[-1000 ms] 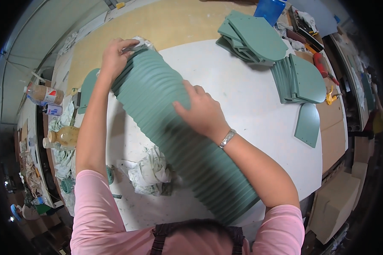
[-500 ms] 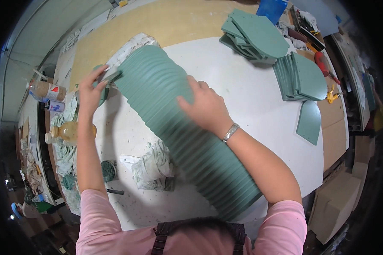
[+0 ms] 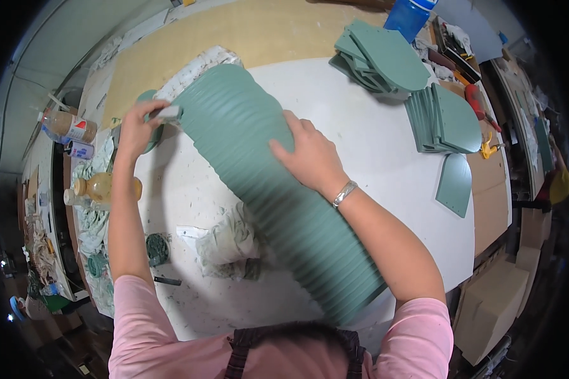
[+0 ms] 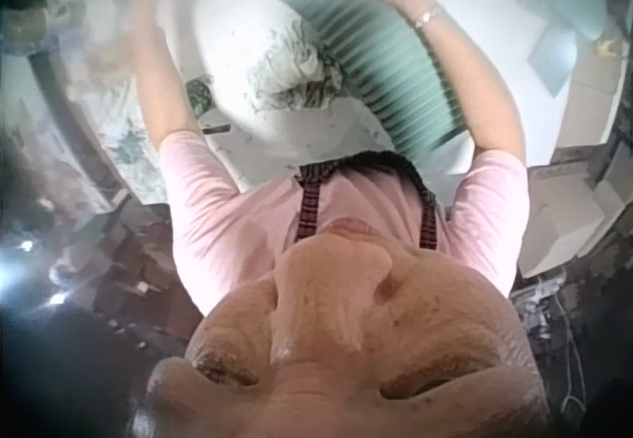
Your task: The person wipes and cleans green foam parts at a workshop table. The person uses a cloth to wipe down the stacked foam objects, occasionally handling individual pieces to clean their edges and surfaces before placing them back into a stack.
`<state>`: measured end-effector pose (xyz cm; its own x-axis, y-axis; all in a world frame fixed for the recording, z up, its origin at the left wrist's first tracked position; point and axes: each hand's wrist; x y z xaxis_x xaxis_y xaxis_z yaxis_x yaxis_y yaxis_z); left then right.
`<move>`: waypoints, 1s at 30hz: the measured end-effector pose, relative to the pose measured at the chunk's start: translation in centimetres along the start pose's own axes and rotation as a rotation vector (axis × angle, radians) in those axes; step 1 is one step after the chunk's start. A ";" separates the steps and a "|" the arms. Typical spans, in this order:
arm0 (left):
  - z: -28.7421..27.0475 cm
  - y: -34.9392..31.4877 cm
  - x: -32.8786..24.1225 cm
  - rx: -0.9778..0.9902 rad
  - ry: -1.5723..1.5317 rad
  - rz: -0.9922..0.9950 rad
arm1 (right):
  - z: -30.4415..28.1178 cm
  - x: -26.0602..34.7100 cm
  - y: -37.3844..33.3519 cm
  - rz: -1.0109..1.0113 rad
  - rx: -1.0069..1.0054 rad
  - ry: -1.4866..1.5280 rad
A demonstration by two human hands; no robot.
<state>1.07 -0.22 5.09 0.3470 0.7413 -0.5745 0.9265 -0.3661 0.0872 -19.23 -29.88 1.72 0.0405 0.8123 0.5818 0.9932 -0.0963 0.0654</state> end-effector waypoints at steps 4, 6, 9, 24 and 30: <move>2.7 3.5 -4.8 0.087 -0.190 0.129 | 0.1 0.9 0.1 -0.002 0.019 0.010; 3.3 3.7 -5.0 0.072 -0.107 0.143 | 0.5 0.9 0.1 -0.019 0.008 0.030; 2.3 1.2 -3.1 0.072 -0.033 0.143 | 0.5 0.5 0.0 -0.008 -0.002 0.031; -4.2 -28.7 5.0 0.005 0.258 -0.378 | 0.6 1.2 0.2 0.005 0.025 0.017; 3.8 -25.3 -5.3 0.190 -0.059 0.171 | 0.7 0.7 -0.1 -0.006 0.001 -0.027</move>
<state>-24.73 2.97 2.88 0.4816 0.6277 -0.6116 0.8094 -0.5862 0.0356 -19.22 -28.87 1.56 0.0378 0.8283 0.5589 0.9935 -0.0911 0.0678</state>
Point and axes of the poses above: each hand's wrist, its own y-axis towards the middle knuckle, its own z-axis out of the palm, x = y × z, and after that the axes turned 9 degrees about -z, right-handed
